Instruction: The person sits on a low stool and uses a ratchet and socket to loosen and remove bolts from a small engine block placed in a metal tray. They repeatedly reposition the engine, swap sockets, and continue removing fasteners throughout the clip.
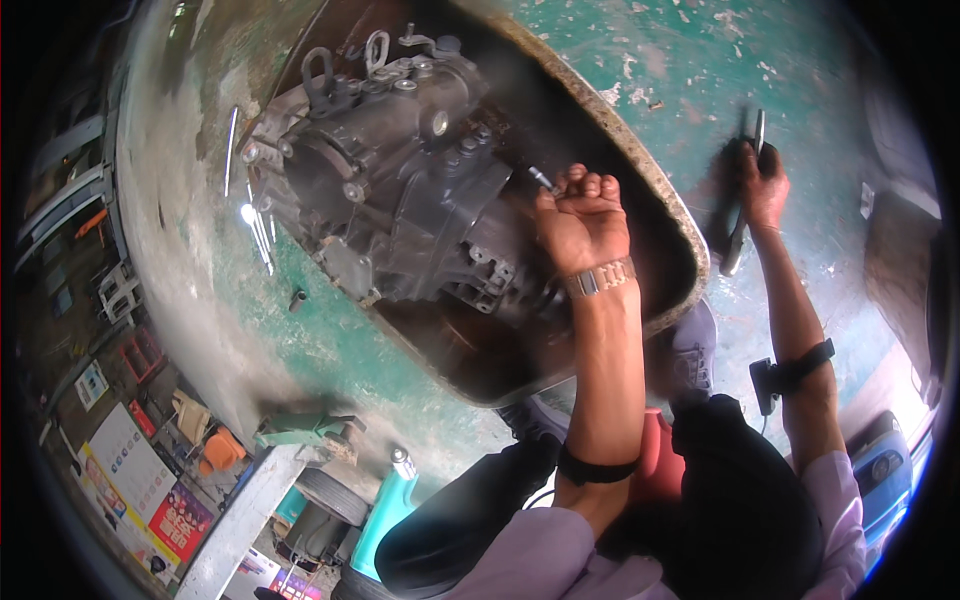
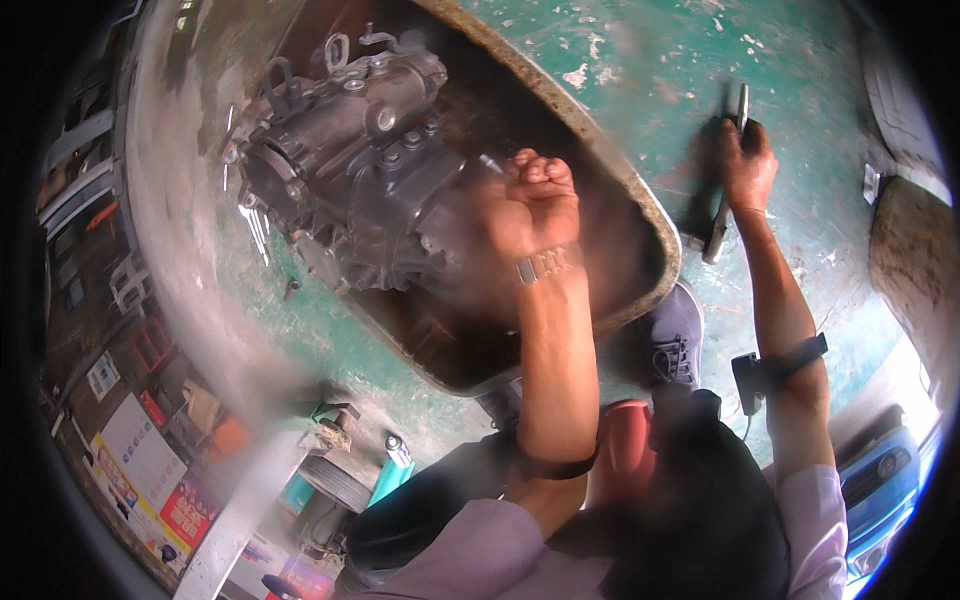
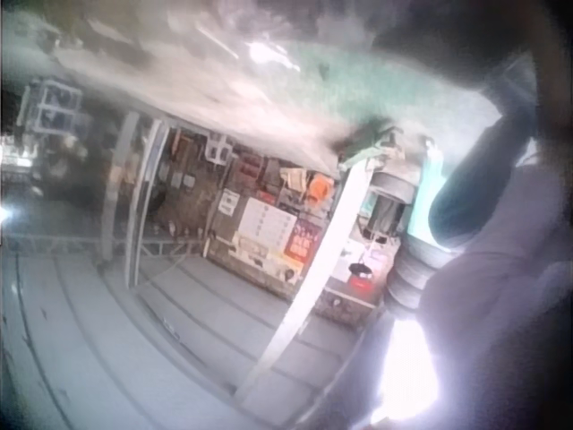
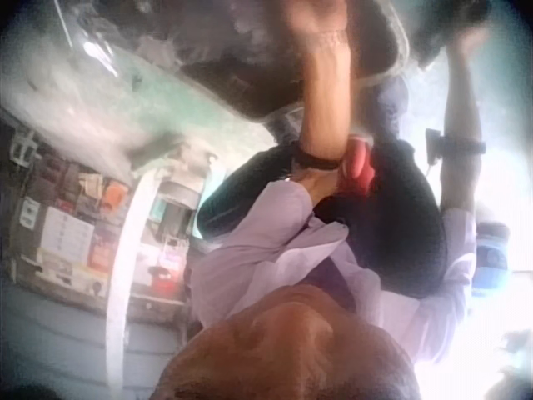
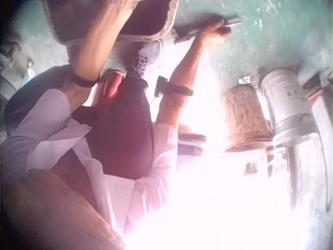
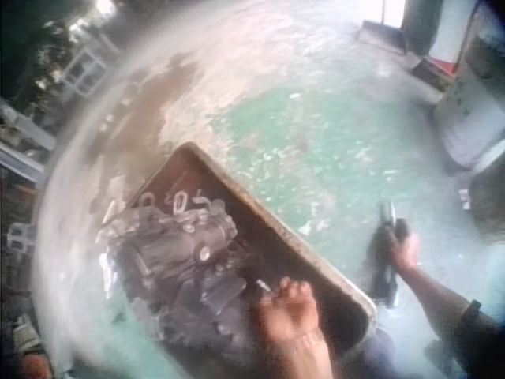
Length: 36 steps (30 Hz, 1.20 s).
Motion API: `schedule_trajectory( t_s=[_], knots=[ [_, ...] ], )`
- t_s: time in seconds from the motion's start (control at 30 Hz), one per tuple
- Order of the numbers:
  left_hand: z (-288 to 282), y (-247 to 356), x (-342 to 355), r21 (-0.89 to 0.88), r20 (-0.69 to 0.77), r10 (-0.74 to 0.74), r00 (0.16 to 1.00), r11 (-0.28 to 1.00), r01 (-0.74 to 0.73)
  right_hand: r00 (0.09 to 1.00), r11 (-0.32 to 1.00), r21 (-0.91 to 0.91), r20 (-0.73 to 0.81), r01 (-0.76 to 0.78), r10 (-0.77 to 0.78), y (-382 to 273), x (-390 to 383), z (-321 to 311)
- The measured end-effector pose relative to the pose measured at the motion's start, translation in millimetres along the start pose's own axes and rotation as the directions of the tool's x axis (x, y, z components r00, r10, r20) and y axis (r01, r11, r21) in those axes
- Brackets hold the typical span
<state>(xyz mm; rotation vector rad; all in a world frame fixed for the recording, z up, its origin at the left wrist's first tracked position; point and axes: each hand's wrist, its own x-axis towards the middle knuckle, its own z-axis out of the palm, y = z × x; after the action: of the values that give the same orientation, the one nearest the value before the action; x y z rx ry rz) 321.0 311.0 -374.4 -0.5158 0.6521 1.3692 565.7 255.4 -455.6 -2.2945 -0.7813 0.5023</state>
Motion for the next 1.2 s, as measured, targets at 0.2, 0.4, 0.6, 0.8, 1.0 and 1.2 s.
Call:
schedule_trajectory(
  t_s=[0.2, 0.4, 0.6, 0.8, 1.0, 1.2],
  knots=[
    [18.2, -37.2, -16.1, 0.459, 0.169, -0.015, 0.986, 0.886, -0.065, 0.997, 0.997, 0.049, -0.038, 0.064, -0.062, -6.8, -3.0, 0.7],
    [31.9, -36.0, -6.6, 0.67, 0.274, -0.041, 0.961, 0.725, -0.16, 0.997, 0.998, 0.023, -0.048, 0.059, -0.058, -11.0, -3.8, -1.4],
    [18.8, -37.9, -18.6, 0.674, 0.241, -0.055, 0.969, 0.728, -0.126, 1.0, 0.998, 0.061, -0.006, 0.015, -0.014, -7.4, -3.0, -0.9],
    [21.1, -33.4, -24.0, 0.62, 0.308, -0.119, 0.944, 0.778, -0.104, 1.0, 0.997, 0.071, 0.013, -0.006, 0.005, -9.0, -3.7, -2.4],
    [15.0, -28.0, -40.5, 0.633, 0.324, -0.229, 0.918, 0.773, -0.031, 0.999, 0.994, 0.094, -0.028, 0.046, -0.044, -11.1, -4.2, -1.0],
    [-16.2, -16.3, -97.8, 0.727, 0.1, -0.49, 0.866, 0.631, 0.273, 0.996, 0.997, 0.027, -0.043, 0.076, -0.075, -5.9, -3.0, -1.4]
  ],
)
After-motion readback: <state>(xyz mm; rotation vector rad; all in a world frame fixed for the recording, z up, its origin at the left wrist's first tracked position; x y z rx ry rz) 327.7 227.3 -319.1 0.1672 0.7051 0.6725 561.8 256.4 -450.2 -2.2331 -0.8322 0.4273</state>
